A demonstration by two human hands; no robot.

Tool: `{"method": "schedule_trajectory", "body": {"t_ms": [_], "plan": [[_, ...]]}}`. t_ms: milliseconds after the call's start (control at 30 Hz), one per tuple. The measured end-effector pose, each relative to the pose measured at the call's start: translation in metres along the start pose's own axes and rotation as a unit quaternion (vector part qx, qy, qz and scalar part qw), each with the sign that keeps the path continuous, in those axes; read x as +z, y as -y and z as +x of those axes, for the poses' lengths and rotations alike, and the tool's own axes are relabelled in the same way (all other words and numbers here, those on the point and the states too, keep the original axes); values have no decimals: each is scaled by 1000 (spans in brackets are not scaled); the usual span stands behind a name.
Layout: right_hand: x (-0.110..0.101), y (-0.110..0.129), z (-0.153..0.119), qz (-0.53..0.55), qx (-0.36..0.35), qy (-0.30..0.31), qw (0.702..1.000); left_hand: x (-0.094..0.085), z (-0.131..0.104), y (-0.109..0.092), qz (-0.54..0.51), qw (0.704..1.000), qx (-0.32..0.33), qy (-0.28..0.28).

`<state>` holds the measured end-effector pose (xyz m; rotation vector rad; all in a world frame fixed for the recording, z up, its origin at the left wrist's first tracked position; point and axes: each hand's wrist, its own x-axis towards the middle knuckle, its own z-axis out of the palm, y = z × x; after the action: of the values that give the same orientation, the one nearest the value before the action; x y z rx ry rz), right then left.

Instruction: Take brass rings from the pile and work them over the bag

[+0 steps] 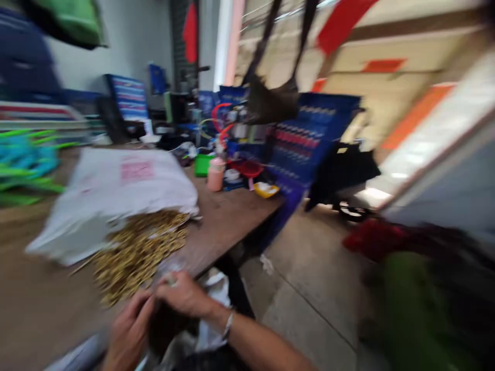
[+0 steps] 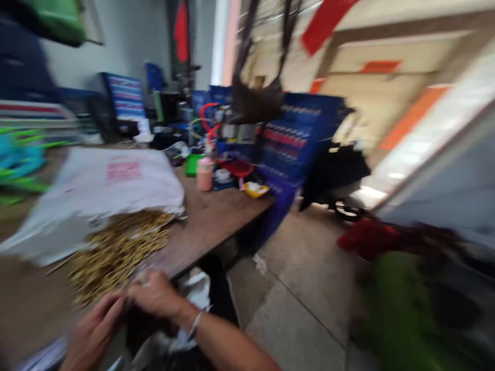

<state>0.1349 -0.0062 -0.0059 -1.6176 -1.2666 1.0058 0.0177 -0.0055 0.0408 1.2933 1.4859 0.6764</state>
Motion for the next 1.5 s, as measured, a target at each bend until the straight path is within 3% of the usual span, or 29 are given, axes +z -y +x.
{"method": "schedule_trajectory", "body": {"t_ms": [67, 200, 300, 500, 767, 933, 1133, 1500], "plan": [[2, 0, -1, 62, 20, 22, 998, 0, 6, 14, -105, 993, 26, 56], [6, -3, 3, 87, 23, 60, 994, 0, 12, 39, -215, 972, 12, 94], [9, -4, 0, 69, 34, 100, 992, -2, 7, 46, -238, 964, -3, 119], [16, -2, 1, 59, 29, 116, 991, -9, 2, 48, -267, 954, -12, 138], [22, -4, 7, 58, 9, 128, 990, -9, 1, 55, -301, 945, -16, 126], [16, 1, 8, -79, -78, 106, 988, -10, 1, 58, -316, 944, 4, 100], [14, 0, -2, -271, -180, 171, 930, -12, 1, 59, -288, 953, 33, 83], [14, 13, -2, -426, -143, 211, 868, -14, 0, 63, -234, 968, 76, 47]]}}
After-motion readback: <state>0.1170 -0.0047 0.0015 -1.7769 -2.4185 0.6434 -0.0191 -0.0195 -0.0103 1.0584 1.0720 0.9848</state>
